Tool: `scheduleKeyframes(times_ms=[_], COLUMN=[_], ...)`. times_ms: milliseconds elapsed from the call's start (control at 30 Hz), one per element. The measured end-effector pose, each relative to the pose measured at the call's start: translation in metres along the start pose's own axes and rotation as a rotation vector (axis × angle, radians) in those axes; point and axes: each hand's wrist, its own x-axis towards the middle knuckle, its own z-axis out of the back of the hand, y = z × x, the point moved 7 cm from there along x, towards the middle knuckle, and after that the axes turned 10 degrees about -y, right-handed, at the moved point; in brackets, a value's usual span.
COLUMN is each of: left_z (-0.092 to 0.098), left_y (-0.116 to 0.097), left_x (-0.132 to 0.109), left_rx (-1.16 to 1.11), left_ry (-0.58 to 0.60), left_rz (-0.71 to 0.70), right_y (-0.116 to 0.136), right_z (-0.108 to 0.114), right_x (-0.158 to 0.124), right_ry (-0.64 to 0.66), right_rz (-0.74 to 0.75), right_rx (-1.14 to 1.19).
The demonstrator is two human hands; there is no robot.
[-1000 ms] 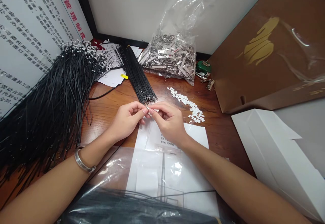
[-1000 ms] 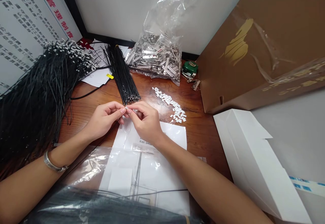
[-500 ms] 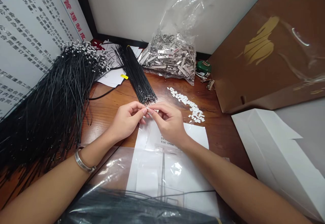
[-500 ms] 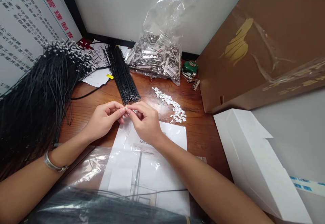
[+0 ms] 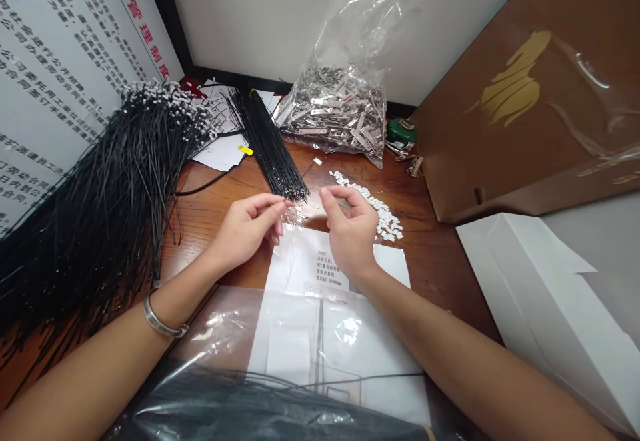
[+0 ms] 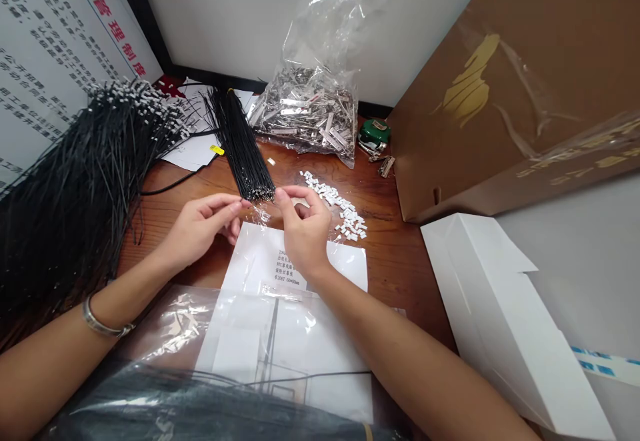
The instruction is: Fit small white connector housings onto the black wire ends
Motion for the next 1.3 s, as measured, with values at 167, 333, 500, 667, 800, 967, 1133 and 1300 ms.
scheduleKeyframes(times_ms=[167,333,500,667,800,967,1133,1300], left_z=[0.052,0.140,0.133,0.004,-0.037,-0.034,-0.033,-0.027], left_y=[-0.025,-0.081,-0.102,-0.064,-0.040,-0.032,-0.036,-0.055], left_x=[0.026,0.055,0.065,0.031,0.013,0.017,0.015,-0.001], left_rx=[0.242,0.934,1.160,1.125,1.271,1.325,1.301,1.031], left_ry=[-0.255,-0.556,-0.574,0.148,0.325,0.319,0.254,0.121], left_rz=[0.006,-0.203,-0.527,-0.869,-0.987,-1.057,-1.112,-1.169], right_y=[0.009,0.011,0.010,0.001,0.003,0.026,0.029,0.017], right_z=[-0.010,-0.014,-0.013,-0.013,-0.003,0.027,0.049,0.037], right_x=[-0.005,-0.007,-0.007,-0.007,0.005,0.048,0.073,0.075], right_ry=[0.142,0.182,0.168,0.158,0.051,-0.060,0.020,0.177], right_rz=[0.109,0.077,0.002,-0.046,-0.063,-0.016,0.080,0.274], right_rx=[-0.198,-0.191,-0.138,-0.083,-0.047,-0.025,-0.421,-0.813])
